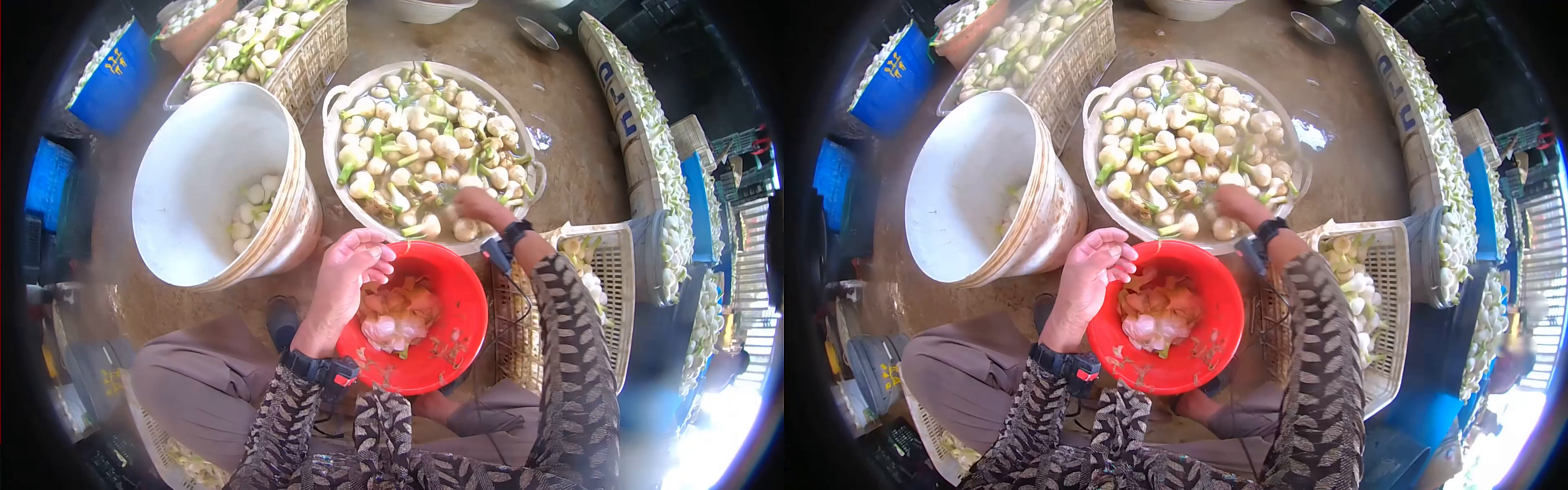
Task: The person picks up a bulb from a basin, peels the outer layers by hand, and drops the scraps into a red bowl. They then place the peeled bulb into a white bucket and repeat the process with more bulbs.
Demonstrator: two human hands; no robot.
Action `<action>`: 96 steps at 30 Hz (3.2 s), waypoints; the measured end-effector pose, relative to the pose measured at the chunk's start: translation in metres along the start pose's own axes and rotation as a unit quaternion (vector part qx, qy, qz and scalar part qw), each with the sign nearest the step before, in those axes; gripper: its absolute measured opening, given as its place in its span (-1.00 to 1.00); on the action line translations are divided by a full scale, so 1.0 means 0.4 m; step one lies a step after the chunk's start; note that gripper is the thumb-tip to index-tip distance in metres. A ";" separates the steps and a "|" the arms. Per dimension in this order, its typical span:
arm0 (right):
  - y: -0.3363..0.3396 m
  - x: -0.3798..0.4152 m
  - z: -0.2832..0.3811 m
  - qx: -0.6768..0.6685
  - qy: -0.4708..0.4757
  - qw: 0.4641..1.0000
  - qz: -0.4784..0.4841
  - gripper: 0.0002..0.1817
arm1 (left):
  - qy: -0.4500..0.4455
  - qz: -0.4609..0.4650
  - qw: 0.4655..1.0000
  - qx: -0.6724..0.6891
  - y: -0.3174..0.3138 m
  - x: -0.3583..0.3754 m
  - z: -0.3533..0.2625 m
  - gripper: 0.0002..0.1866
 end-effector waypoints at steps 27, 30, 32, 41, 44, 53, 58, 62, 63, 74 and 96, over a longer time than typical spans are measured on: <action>0.280 0.490 0.676 -0.628 -0.189 0.694 -0.297 -0.88 | -0.125 -0.031 0.989 -0.078 -0.192 0.207 0.111 -0.56; 0.273 0.514 0.639 -0.728 -0.196 0.576 -0.316 -0.87 | -0.034 0.001 0.993 -0.114 -0.152 0.201 0.100 -0.71; 0.261 0.517 0.625 -0.786 -0.198 0.498 -0.308 -0.88 | -0.066 0.018 0.991 -0.118 -0.181 0.211 0.100 -0.74; 0.260 0.521 0.560 -0.730 -0.297 0.518 -0.333 -0.91 | -0.088 0.004 0.967 -0.240 -0.191 0.093 0.127 -0.89; 0.338 0.653 0.387 -0.414 -0.346 0.712 -0.449 -0.90 | -0.213 0.120 0.785 -0.569 -0.093 0.006 0.235 -0.82; 0.312 0.493 0.264 -0.197 -0.265 0.906 -0.266 -0.71 | -0.140 0.074 0.635 -0.756 -0.128 0.086 0.199 -0.77; 0.116 0.203 0.177 -0.091 -0.107 0.979 -0.150 -0.67 | -0.174 0.129 0.639 -0.738 -0.132 0.072 0.178 -0.75; -0.031 0.096 0.105 0.005 -0.073 0.994 0.082 -0.73 | -0.026 0.212 0.601 -0.770 -0.171 0.063 0.106 -0.58; -0.034 0.081 0.107 0.032 -0.049 0.992 0.109 -0.71 | -0.028 0.254 0.601 -0.757 -0.171 0.067 0.111 -0.50; 0.272 0.273 0.257 -0.594 -0.198 0.779 -0.034 -0.52 | 0.059 0.018 0.991 -0.122 -0.169 -0.049 0.145 -0.61; 0.326 0.446 0.797 -0.128 -0.163 0.918 -0.337 -0.85 | -0.070 0.086 0.993 -0.038 -0.113 0.288 0.066 -0.64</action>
Point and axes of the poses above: each hand's wrist, its own x-axis away from the middle knuckle, its own y-axis out of the back of the hand, z = x × y, the point moved 2 cm from there along -x, towards the middle knuckle, and after that the axes turned 2 degrees about -z, right-handed, at the moved point
